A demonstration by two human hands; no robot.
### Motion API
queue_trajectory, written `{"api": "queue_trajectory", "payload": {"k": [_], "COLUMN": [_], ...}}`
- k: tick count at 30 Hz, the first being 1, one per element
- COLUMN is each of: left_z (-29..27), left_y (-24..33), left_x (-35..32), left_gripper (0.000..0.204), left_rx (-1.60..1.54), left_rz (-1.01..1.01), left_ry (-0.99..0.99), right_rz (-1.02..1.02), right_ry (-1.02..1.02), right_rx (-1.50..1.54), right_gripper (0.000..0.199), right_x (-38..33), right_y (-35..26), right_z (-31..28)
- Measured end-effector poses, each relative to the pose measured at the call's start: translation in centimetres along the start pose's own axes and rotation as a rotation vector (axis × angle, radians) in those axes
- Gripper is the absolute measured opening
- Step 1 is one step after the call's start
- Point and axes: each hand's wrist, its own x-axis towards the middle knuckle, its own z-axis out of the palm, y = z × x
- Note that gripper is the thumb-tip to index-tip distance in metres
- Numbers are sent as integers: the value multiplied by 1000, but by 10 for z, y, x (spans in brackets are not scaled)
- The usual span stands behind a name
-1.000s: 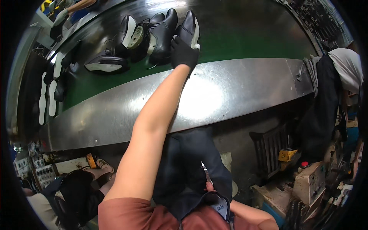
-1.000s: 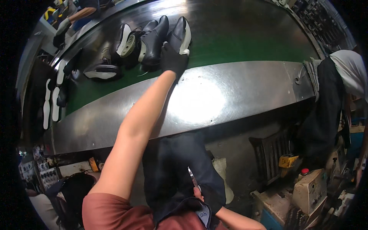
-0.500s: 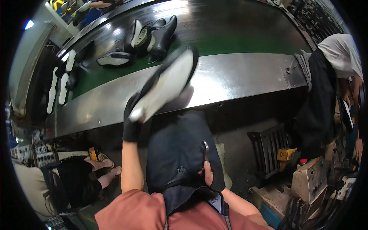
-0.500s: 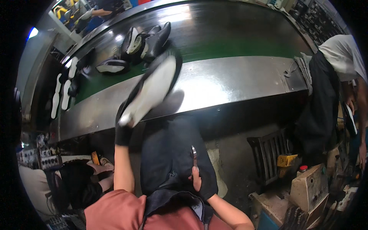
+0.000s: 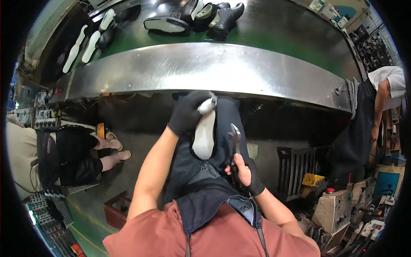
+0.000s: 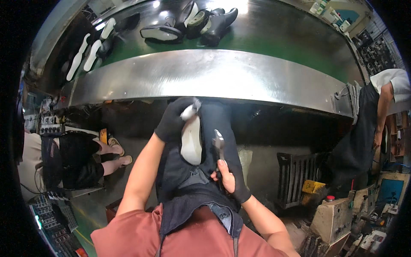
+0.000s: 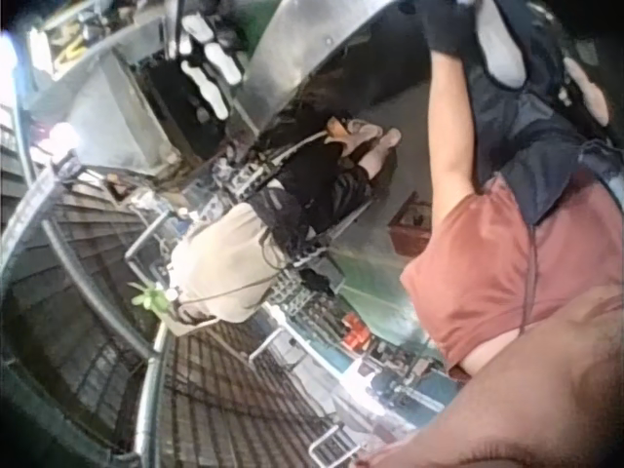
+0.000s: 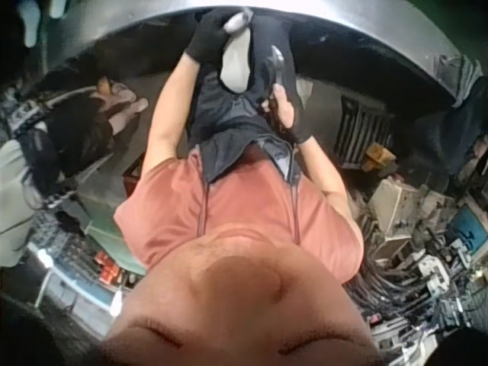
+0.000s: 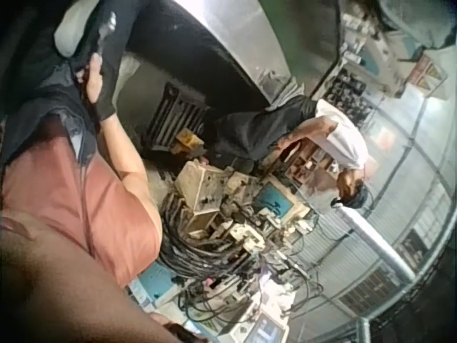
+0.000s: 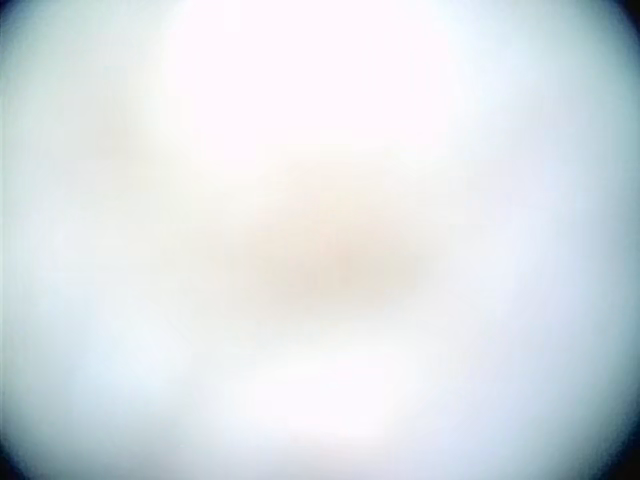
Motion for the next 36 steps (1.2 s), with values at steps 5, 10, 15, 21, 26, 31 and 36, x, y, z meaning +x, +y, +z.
{"api": "queue_trajectory", "payload": {"k": [5, 10, 15, 21, 26, 31, 36], "left_z": [7, 24, 24, 26, 20, 24, 22], "left_y": [-33, -31, -21, 2, -17, -3, -1], "left_x": [15, 13, 6, 9, 3, 2, -6], "left_gripper": [70, 90, 90, 83, 80, 77, 71], "left_rx": [-644, -644, -593, -510, -448, -652, -538], "left_rz": [-272, -264, -232, -226, -79, -110, -49], "left_ry": [-25, -28, 11, 25, 70, 46, 75], "right_rz": [-265, -172, 156, -547, -289, -202, 34], "right_ry": [-192, -289, -308, 227, 9, -252, -514], "right_rx": [-313, 13, -72, -473, -507, -143, 9], "right_gripper": [43, 45, 43, 38, 41, 45, 43], "right_x": [28, 62, 46, 74, 42, 60, 49], "right_y": [-26, -51, -82, 5, -36, -40, -55], "right_z": [35, 35, 31, 70, 53, 23, 26]}}
